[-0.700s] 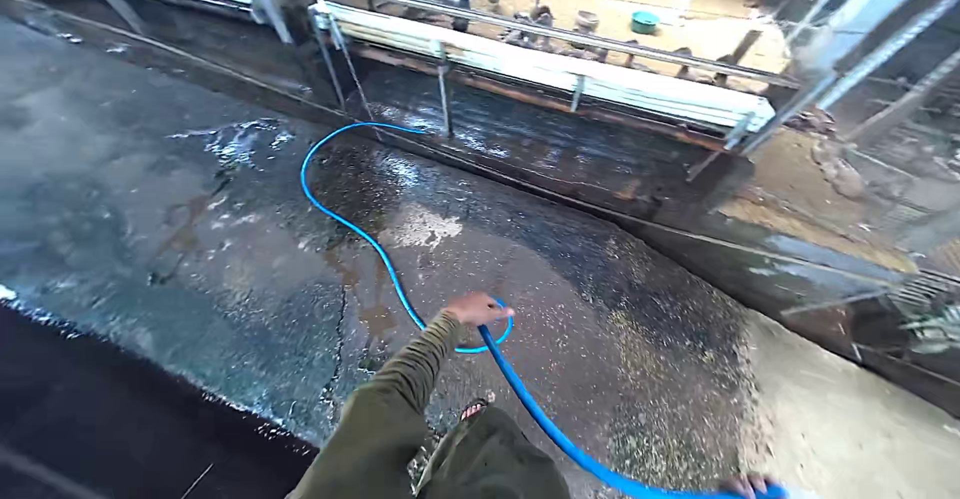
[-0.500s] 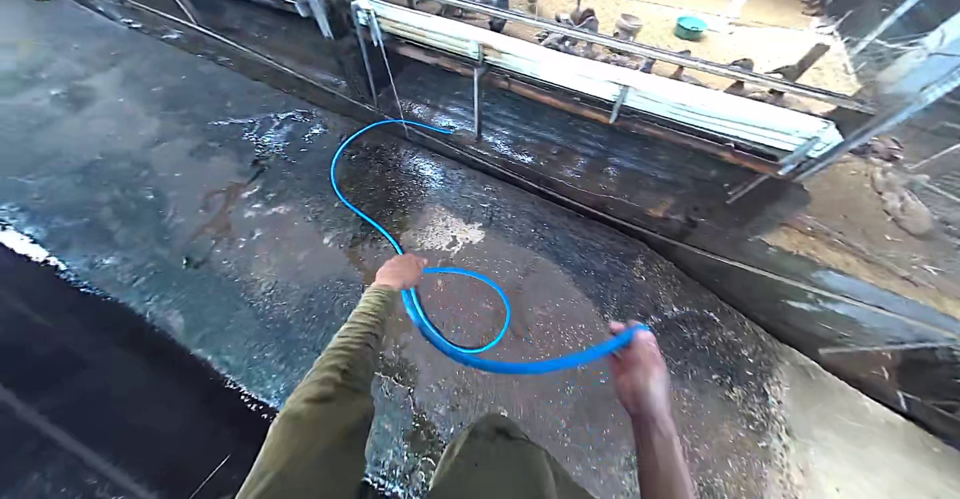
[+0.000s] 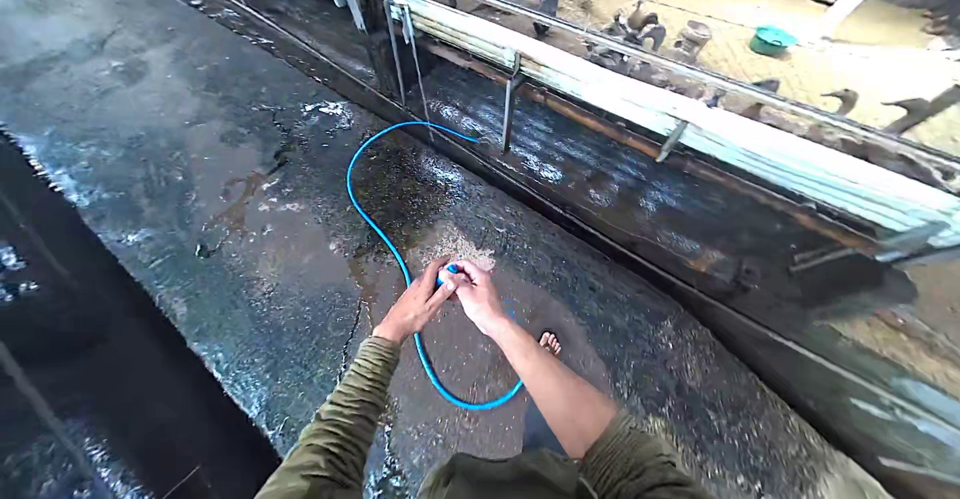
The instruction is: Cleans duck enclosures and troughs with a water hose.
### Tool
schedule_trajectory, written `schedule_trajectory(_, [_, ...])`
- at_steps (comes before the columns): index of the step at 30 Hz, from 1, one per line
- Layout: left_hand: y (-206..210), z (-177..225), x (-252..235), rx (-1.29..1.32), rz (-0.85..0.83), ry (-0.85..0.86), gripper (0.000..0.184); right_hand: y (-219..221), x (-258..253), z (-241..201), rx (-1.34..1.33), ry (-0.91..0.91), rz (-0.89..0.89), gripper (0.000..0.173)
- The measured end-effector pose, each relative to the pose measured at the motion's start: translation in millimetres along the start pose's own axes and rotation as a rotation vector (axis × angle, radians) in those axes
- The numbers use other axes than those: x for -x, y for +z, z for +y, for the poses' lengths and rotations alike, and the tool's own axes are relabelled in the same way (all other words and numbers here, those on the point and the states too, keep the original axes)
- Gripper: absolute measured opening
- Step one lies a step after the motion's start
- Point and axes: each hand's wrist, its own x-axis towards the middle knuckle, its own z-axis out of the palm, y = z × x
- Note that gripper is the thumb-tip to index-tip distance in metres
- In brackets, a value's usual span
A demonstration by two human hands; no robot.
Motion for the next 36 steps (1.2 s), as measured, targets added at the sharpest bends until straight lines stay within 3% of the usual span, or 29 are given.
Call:
schedule_trajectory(3, [-9,-21,-28,-0.092,0.141,-0.276,0.065,-48,-50,-13,-0.011,0.262,-0.265,0.038])
schedule_trajectory(5, [-29,-47,-32,-0.175,0.380,-0.443,0.042,-93,-87,-34,0.091,0.367,-0.353,0.040])
schedule_trajectory(6, [-42,-57,-28,-0.198,0.509,-0.512,0.042,-116,-105,-41,0.139,0.411,-0.350,0.039])
schedule_trajectory(10, [-90,-63,-6,-0.251,0.867,-0.746,0.056,-220,-176,-51,0.257,0.553,-0.177,0.039])
schedule_trajectory(16, [-138,-74,-7,-0.350,1.057,-1.015,0.064,-330,-280,-49,0.197,0.645,0.199,0.033])
schedule_trajectory(20, [-169,-95,-68,-0.378,1.098,-1.101,0.064,-376,-355,-56,0.200,0.698,0.321,0.035])
schedule_trajectory(25, [-233,-135,-220,-0.311,1.000,-1.093,0.058,-404,-479,-61,0.230,0.779,0.412,0.038])
schedule_trajectory(27, [-267,-151,-295,-0.288,0.923,-1.063,0.052,-402,-535,-67,0.275,0.847,0.437,0.039])
schedule_trajectory(31, [-317,-165,-393,-0.294,0.720,-1.015,0.049,-394,-625,-81,0.403,1.010,0.389,0.039])
schedule_trajectory(36, [-359,-187,-442,-0.321,0.624,-0.974,0.045,-363,-749,-101,0.380,0.976,0.395,0.040])
